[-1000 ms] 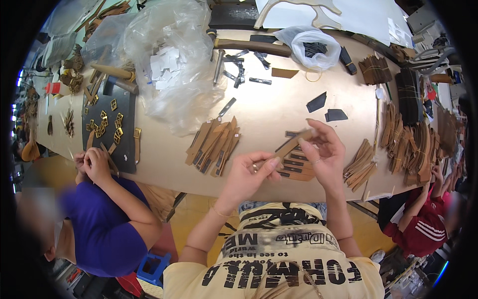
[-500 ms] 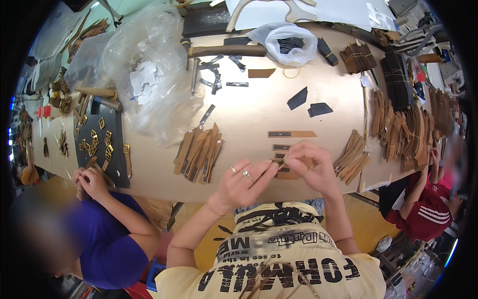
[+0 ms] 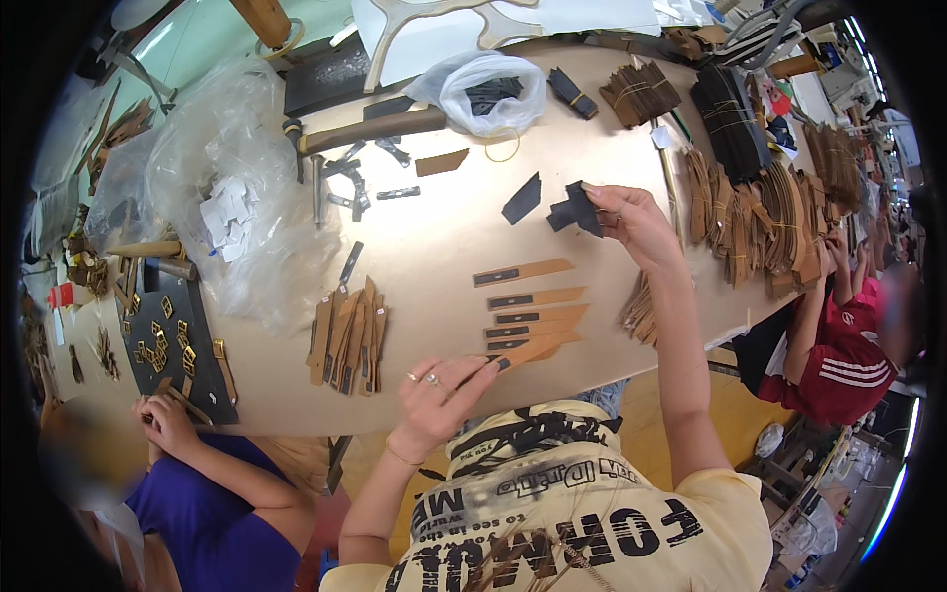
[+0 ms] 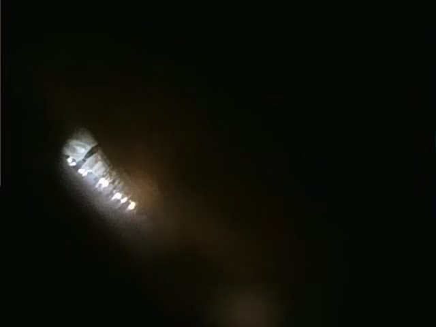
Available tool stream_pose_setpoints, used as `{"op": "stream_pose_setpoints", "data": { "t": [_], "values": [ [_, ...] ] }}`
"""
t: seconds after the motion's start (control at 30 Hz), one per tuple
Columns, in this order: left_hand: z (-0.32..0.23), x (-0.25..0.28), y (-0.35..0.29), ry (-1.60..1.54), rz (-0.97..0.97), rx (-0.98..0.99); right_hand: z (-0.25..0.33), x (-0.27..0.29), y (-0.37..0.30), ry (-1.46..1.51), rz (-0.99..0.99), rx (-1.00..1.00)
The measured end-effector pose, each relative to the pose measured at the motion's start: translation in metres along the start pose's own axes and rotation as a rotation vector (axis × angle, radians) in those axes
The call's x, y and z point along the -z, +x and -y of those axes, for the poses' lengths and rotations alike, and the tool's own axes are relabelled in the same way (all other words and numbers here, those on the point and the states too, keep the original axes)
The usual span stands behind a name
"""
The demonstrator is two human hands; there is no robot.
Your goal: The person assembles small craft components by applying glue to thin wooden sticks and attaching black rectangular pieces. They handle the sticks and black pieces by hand, arranging them on the table and occasionally bundling them together.
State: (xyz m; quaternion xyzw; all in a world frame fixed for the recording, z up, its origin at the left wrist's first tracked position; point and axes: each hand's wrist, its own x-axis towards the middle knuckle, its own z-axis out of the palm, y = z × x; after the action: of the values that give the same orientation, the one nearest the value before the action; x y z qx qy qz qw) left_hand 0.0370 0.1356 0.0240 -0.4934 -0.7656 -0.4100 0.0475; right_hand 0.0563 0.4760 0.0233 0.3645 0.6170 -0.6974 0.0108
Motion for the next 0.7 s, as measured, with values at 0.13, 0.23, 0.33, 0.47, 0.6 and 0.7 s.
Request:
{"op": "stream_pose_setpoints", "data": {
  "t": [0.13,0.23,0.33,0.47,0.6,0.7],
  "values": [
    [0.001,0.001,0.000,0.029,0.005,0.042,0.004,-0.004,0.005,-0.021,0.029,-0.026],
    [-0.001,0.000,0.004,0.007,-0.009,0.031,0.010,-0.003,0.010,-0.116,0.069,0.082],
    [-0.001,0.001,0.006,0.030,-0.006,-0.014,0.023,-0.003,0.020,-0.483,0.108,0.307],
    [-0.002,0.004,0.007,0.046,-0.007,-0.045,0.040,-0.019,0.038,-0.797,0.336,0.580],
    [-0.005,0.004,0.007,0.047,-0.045,-0.065,0.045,-0.042,0.055,-1.029,0.468,0.613],
    [-0.010,0.000,0.009,0.021,-0.076,-0.067,0.046,-0.054,0.063,-1.105,0.497,0.642]
  ]
}}
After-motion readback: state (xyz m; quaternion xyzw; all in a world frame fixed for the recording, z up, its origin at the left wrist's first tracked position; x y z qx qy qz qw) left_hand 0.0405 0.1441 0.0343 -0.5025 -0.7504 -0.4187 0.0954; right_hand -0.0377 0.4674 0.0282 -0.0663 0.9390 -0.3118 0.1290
